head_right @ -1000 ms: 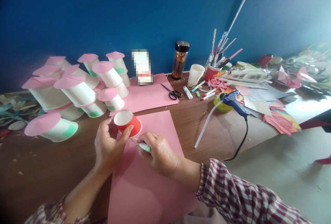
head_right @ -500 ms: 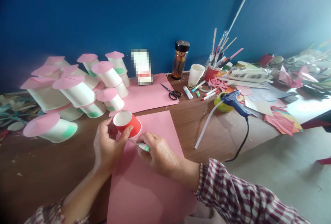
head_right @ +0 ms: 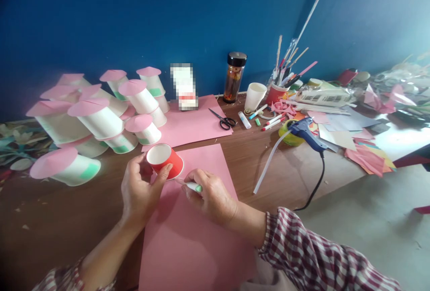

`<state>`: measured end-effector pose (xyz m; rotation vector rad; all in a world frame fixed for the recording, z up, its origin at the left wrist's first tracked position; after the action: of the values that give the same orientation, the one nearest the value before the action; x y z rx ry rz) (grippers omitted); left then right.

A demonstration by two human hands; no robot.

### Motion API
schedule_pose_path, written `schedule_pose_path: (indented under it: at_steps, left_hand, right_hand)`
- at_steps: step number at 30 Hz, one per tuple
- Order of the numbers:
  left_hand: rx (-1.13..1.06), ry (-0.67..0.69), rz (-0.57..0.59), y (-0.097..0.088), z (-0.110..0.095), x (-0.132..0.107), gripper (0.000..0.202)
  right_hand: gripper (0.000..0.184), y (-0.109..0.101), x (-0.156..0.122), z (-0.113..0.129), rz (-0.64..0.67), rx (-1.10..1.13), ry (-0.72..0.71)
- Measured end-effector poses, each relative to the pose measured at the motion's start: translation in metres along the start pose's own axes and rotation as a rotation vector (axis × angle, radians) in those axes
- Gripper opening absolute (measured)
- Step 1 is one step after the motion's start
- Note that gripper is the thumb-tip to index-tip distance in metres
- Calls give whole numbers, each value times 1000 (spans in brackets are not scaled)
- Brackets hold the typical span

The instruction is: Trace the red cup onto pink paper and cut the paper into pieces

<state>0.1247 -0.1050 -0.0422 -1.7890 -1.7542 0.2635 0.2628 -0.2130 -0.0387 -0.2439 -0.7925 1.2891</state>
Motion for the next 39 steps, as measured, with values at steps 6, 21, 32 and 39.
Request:
schedule_pose_path:
  at_steps: [6, 21, 32, 39]
  left_hand:
    - [11, 8, -3, 0, 0, 1, 54]
    - [1, -81, 55, -1, -1, 1, 45]
    - [21, -33, 64, -2, -6, 2, 39]
    - [9, -16, 236, -28, -5, 14, 54]
  right_hand:
    - [3, -8, -1, -4, -70, 8, 20]
    - [22, -27, 69, 36, -97, -186, -62]
    - [27, -14, 91, 38, 82, -404, 0]
    - [26, -13, 90, 42, 89, -411, 12]
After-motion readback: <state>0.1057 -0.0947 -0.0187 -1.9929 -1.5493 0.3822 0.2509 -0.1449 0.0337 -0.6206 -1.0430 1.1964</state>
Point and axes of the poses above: each hand's wrist, its own x-axis towards the middle knuckle, its own y-axis out of the palm, z = x × y, the point moved 5 cm from there along x, towards the middle knuckle, and after that the axes turned 10 degrees about -y, right-handed, at the moved point
